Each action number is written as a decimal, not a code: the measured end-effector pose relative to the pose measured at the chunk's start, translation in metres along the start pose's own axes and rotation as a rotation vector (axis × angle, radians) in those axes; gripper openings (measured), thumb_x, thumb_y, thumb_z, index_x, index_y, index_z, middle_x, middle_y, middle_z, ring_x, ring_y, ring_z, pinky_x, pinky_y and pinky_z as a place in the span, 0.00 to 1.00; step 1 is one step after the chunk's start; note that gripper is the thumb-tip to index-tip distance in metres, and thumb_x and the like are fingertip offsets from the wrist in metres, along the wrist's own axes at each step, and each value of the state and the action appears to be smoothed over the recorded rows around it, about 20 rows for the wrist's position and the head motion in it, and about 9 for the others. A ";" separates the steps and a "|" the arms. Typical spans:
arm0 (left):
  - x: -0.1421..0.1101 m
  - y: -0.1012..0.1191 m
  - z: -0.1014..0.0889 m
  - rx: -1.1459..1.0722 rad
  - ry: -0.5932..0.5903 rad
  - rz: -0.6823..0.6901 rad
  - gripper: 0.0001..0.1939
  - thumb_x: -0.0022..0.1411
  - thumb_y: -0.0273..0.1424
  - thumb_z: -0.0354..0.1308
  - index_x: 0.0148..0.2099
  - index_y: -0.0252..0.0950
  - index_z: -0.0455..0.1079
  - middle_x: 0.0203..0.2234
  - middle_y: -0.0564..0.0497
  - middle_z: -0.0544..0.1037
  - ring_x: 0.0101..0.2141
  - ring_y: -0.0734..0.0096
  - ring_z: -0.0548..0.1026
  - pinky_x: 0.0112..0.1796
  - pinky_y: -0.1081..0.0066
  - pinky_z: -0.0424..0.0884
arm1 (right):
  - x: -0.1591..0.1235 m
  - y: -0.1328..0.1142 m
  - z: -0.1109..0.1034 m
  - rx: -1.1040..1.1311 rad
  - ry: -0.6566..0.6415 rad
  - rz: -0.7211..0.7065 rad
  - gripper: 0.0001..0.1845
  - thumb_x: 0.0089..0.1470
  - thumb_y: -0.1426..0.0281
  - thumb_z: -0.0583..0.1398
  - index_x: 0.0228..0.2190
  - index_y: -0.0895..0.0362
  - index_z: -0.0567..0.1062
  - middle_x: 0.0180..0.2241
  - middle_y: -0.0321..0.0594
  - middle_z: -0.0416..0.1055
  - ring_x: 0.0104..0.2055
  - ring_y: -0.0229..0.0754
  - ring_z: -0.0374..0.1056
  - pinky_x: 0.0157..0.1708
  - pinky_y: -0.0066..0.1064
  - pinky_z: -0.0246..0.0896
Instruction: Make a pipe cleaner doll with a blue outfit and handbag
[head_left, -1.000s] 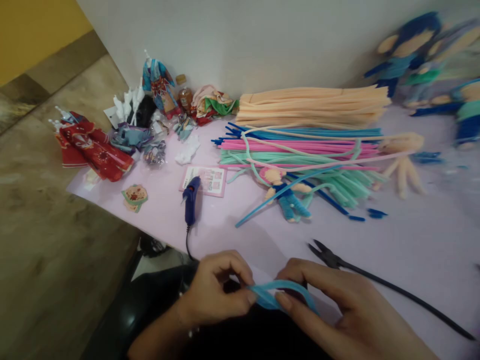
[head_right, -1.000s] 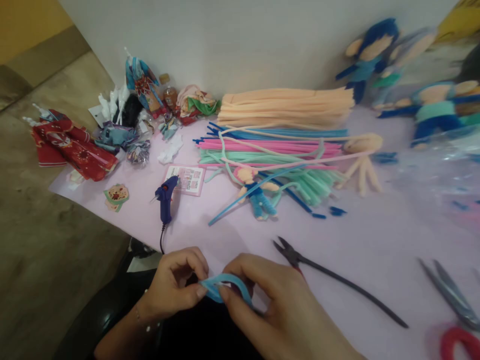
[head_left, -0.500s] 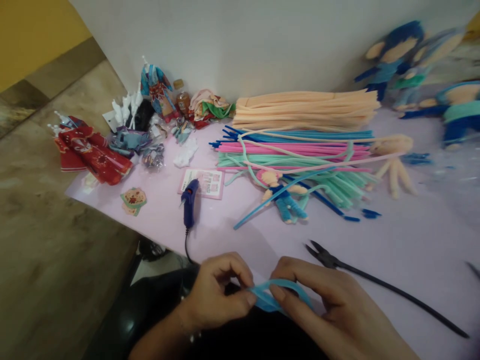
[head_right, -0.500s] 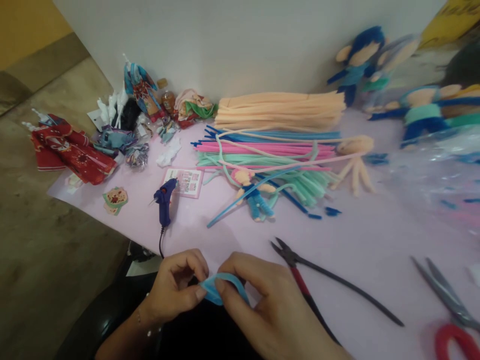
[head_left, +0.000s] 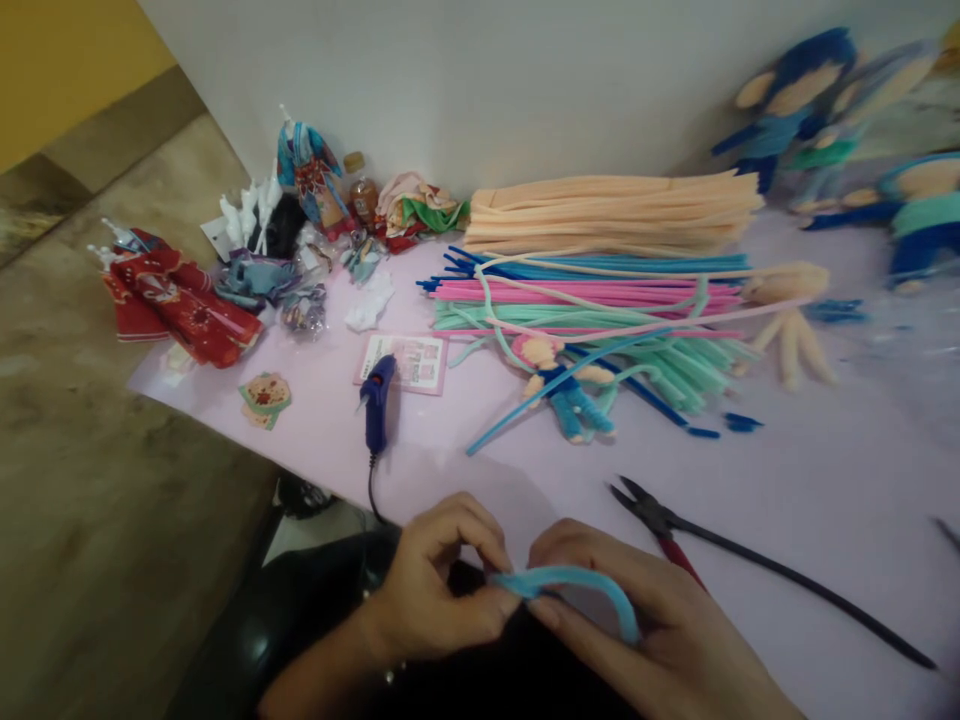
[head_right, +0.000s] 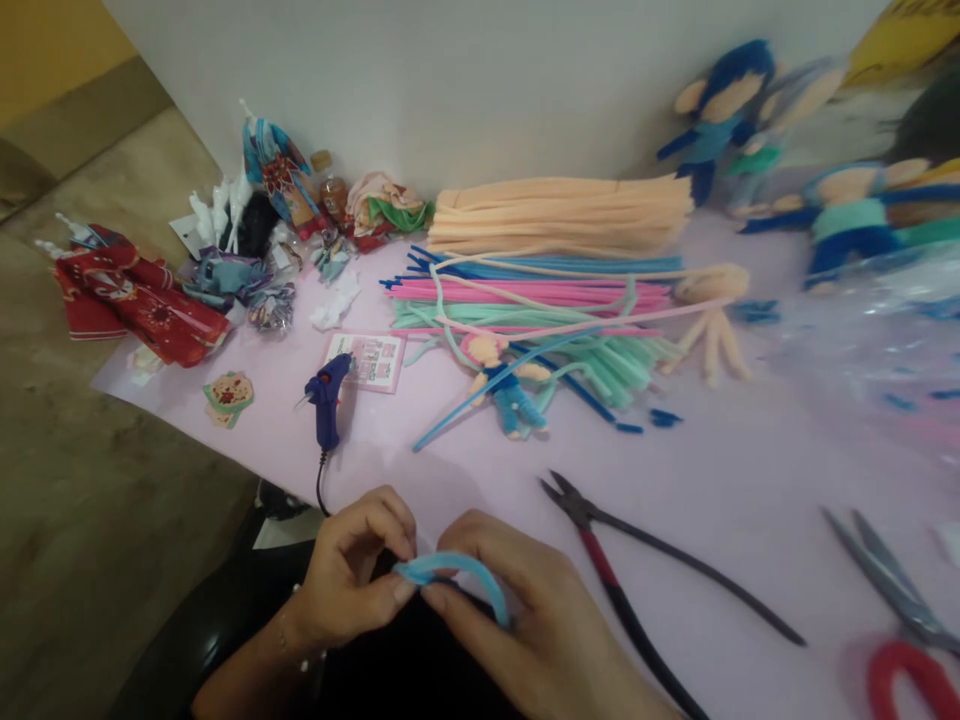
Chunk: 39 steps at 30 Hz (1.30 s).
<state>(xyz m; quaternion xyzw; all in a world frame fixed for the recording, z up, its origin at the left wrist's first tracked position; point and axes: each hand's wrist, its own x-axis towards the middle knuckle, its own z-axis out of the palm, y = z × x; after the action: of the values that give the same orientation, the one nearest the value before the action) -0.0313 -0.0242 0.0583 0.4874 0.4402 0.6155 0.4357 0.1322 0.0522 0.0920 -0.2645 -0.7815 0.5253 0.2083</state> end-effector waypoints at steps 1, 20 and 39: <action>-0.001 0.000 -0.001 0.011 -0.006 0.020 0.09 0.53 0.31 0.63 0.36 0.36 0.68 0.29 0.50 0.70 0.29 0.73 0.68 0.31 0.71 0.66 | 0.000 0.001 0.001 -0.015 0.035 -0.051 0.06 0.56 0.72 0.58 0.28 0.53 0.73 0.26 0.34 0.72 0.27 0.36 0.71 0.26 0.24 0.67; 0.003 0.014 -0.004 0.199 -0.104 0.254 0.05 0.56 0.29 0.61 0.33 0.38 0.67 0.31 0.46 0.79 0.31 0.68 0.77 0.33 0.69 0.72 | -0.009 0.003 0.001 -0.245 0.167 -0.472 0.13 0.53 0.79 0.56 0.37 0.49 0.69 0.31 0.36 0.74 0.31 0.39 0.73 0.41 0.35 0.72; 0.002 0.017 -0.004 0.244 -0.121 0.237 0.05 0.51 0.25 0.61 0.32 0.37 0.70 0.24 0.50 0.76 0.29 0.69 0.74 0.43 0.61 0.72 | -0.009 -0.007 -0.002 -0.385 0.151 -0.480 0.10 0.52 0.79 0.56 0.33 0.52 0.69 0.28 0.37 0.70 0.32 0.39 0.69 0.30 0.31 0.67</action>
<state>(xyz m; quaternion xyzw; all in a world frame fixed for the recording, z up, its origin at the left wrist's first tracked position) -0.0378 -0.0268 0.0747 0.6213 0.4241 0.5741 0.3234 0.1396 0.0456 0.0992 -0.1451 -0.8890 0.2826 0.3300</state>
